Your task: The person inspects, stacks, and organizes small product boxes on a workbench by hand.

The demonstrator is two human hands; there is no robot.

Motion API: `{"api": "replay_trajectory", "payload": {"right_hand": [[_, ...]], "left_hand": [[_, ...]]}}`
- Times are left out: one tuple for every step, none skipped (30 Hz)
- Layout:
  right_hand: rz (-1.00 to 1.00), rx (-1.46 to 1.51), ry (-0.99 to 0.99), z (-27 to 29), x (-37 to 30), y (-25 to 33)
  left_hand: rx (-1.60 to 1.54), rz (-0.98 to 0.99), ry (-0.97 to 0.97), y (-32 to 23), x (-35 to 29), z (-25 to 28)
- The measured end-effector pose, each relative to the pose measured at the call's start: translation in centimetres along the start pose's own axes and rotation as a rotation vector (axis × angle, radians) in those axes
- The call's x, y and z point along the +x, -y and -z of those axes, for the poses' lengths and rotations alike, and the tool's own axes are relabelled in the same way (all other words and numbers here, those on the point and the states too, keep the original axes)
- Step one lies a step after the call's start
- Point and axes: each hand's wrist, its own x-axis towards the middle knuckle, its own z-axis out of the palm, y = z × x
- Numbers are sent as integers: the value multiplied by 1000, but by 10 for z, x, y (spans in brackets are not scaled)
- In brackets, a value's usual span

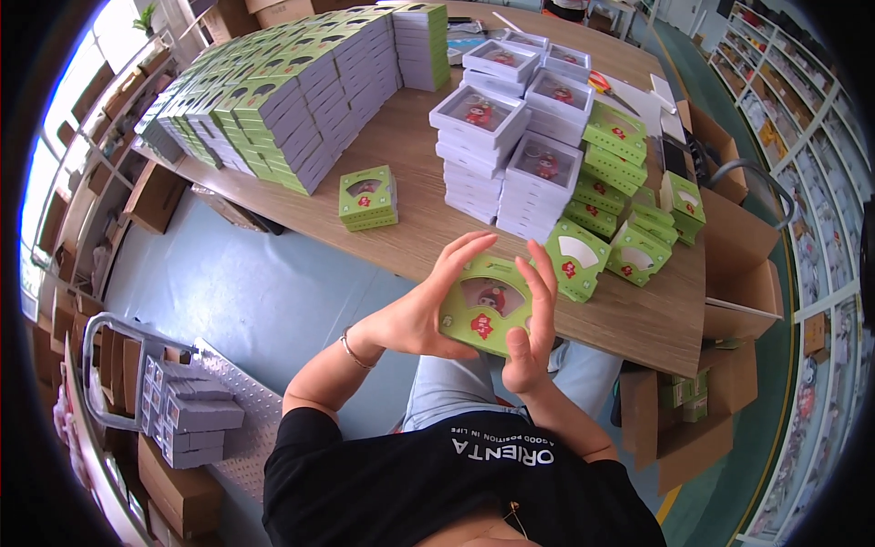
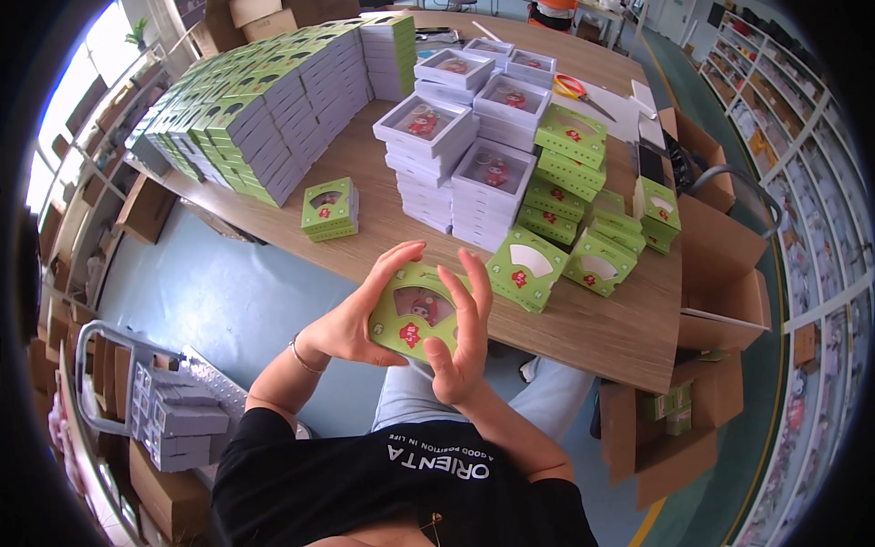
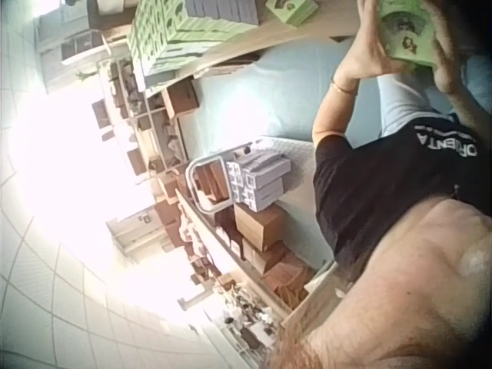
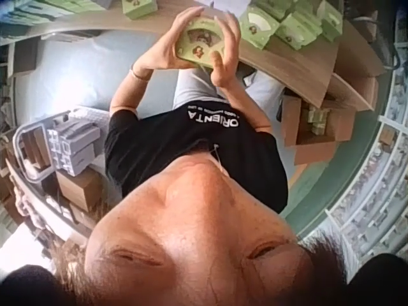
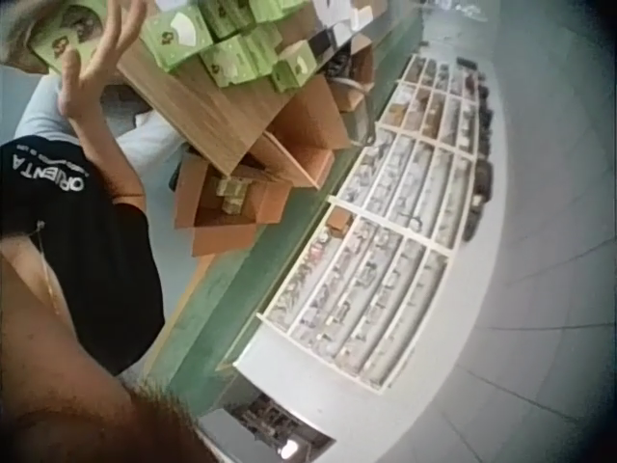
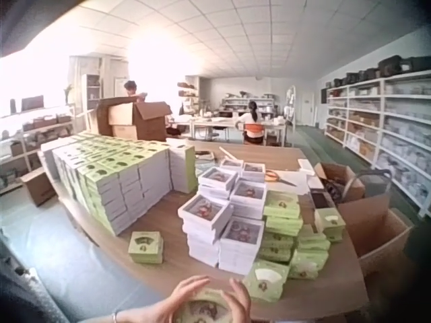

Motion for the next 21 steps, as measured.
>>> {"api": "replay_trajectory", "payload": {"right_hand": [[6,8,24,-4,1,-1],[-1,7,47,-9,4,-3],[4,37,48,-13,5,-4],[10,62,43,-15,7,-6],[9,54,34,-10,9,-9],[53,-106,33,1,9,-13],[98,-260,34,13,9,-16],[79,-397,16,24,10,-22],[43,-500,7,38,14,-25],[8,-590,1,51,19,-27],[8,-589,-2,63,23,-29],[-49,-717,70,75,28,-31],[-108,-856,135,85,32,-34],[-104,-861,127,93,35,-33],[-228,-933,234,100,37,-31],[-353,-998,343,106,39,-30],[-408,-1014,399,111,41,-33],[-406,-1018,396,116,41,-37],[-411,-1004,424,121,42,-40],[-417,-990,454,123,42,-42],[-417,-992,455,124,42,-40]], "left_hand": [[11,21,-46,-4,-5,2],[8,23,-42,-2,-10,10],[119,25,-92,1,-17,23],[229,20,-135,5,-21,39],[212,24,-271,15,-25,55],[189,28,-407,30,-29,73],[180,32,-475,41,-31,96],[170,38,-542,55,-32,118],[151,102,-553,71,-33,138],[141,174,-568,84,-38,155],[143,174,-566,103,-47,171],[177,239,-521,121,-56,185],[204,296,-469,130,-52,191],[206,286,-466,136,-53,194],[310,318,-401,137,-52,192],[416,352,-339,137,-52,193],[467,327,-363,136,-50,196],[467,321,-364,130,-40,194],[452,202,-386,115,-21,191],[434,84,-408,98,-1,186],[464,28,-344,81,21,182]]}}
